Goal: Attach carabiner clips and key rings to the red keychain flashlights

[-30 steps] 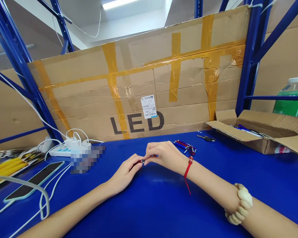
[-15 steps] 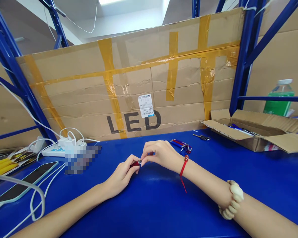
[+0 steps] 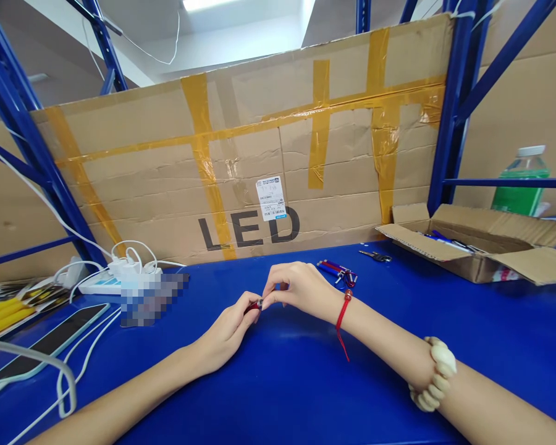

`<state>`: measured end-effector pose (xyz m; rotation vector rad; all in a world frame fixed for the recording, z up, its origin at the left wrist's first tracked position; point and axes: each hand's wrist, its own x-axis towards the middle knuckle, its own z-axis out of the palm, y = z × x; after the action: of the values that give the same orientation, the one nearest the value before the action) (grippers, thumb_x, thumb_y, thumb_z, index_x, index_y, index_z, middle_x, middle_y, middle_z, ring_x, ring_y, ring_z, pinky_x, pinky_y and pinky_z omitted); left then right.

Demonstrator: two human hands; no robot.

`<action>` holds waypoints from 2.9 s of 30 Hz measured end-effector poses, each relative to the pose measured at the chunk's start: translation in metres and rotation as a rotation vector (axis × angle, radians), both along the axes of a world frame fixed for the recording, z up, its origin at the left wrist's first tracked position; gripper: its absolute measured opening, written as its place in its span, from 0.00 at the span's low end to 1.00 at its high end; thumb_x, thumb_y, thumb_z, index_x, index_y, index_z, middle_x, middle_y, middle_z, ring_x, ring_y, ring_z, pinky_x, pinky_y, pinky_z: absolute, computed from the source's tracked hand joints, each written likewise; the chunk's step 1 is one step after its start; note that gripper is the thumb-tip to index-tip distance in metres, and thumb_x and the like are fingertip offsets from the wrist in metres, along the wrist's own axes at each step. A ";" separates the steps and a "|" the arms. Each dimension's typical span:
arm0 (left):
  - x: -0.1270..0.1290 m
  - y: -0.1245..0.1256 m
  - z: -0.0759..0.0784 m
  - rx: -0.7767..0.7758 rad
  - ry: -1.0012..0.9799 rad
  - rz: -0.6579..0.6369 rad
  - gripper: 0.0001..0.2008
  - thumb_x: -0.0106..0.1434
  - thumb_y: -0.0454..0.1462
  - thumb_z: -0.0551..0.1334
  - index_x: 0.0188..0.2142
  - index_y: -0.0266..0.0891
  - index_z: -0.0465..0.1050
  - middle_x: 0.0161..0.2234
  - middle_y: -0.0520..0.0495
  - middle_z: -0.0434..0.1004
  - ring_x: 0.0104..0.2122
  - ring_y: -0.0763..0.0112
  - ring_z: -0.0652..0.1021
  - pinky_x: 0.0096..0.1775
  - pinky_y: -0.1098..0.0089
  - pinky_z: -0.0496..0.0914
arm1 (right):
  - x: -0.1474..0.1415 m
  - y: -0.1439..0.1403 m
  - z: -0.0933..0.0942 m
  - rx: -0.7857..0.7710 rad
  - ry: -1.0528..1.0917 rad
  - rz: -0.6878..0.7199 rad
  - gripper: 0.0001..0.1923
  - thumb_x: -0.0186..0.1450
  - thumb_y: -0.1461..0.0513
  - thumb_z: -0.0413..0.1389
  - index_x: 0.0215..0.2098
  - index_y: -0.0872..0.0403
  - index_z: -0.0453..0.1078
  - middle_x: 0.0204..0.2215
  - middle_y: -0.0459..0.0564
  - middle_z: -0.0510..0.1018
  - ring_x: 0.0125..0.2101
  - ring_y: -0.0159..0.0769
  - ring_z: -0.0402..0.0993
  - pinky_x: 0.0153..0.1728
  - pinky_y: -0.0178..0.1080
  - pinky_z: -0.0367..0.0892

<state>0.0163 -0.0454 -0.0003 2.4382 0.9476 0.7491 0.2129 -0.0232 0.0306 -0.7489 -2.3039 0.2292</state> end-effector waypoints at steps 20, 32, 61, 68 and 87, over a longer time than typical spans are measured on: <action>-0.007 0.015 0.003 0.212 0.097 0.028 0.12 0.68 0.36 0.45 0.41 0.39 0.66 0.39 0.47 0.73 0.39 0.69 0.71 0.44 0.68 0.64 | 0.000 0.008 -0.012 -0.189 0.153 0.020 0.14 0.55 0.52 0.60 0.24 0.55 0.73 0.25 0.45 0.73 0.17 0.25 0.67 0.20 0.31 0.62; -0.001 0.010 -0.001 0.141 -0.001 -0.024 0.12 0.67 0.35 0.47 0.40 0.39 0.68 0.38 0.48 0.74 0.36 0.70 0.73 0.41 0.72 0.66 | 0.004 0.006 -0.009 -0.160 -0.069 0.014 0.12 0.60 0.55 0.56 0.25 0.54 0.72 0.28 0.43 0.72 0.17 0.23 0.67 0.24 0.30 0.61; -0.004 0.008 0.004 0.398 0.037 0.063 0.11 0.67 0.35 0.48 0.43 0.39 0.66 0.38 0.46 0.74 0.38 0.68 0.73 0.41 0.68 0.68 | -0.016 -0.008 -0.020 -0.473 0.088 0.014 0.21 0.65 0.51 0.45 0.20 0.56 0.61 0.17 0.41 0.63 0.15 0.25 0.63 0.21 0.30 0.58; -0.001 0.006 0.003 0.236 -0.090 0.063 0.11 0.67 0.35 0.48 0.44 0.41 0.66 0.42 0.48 0.73 0.41 0.69 0.73 0.45 0.69 0.65 | -0.016 -0.006 -0.020 -0.479 0.181 0.039 0.23 0.62 0.48 0.49 0.21 0.56 0.64 0.20 0.42 0.65 0.15 0.24 0.62 0.20 0.30 0.59; 0.006 0.013 -0.004 -0.138 -0.308 0.164 0.11 0.64 0.39 0.49 0.39 0.37 0.67 0.22 0.55 0.60 0.24 0.74 0.63 0.30 0.72 0.58 | -0.006 0.005 -0.023 -0.006 0.048 -0.265 0.14 0.65 0.53 0.49 0.41 0.50 0.70 0.33 0.45 0.73 0.23 0.26 0.67 0.25 0.31 0.59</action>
<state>0.0224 -0.0320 -0.0039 2.0689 1.0446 1.0441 0.2065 -0.0181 0.0073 -1.0291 -2.1323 0.1308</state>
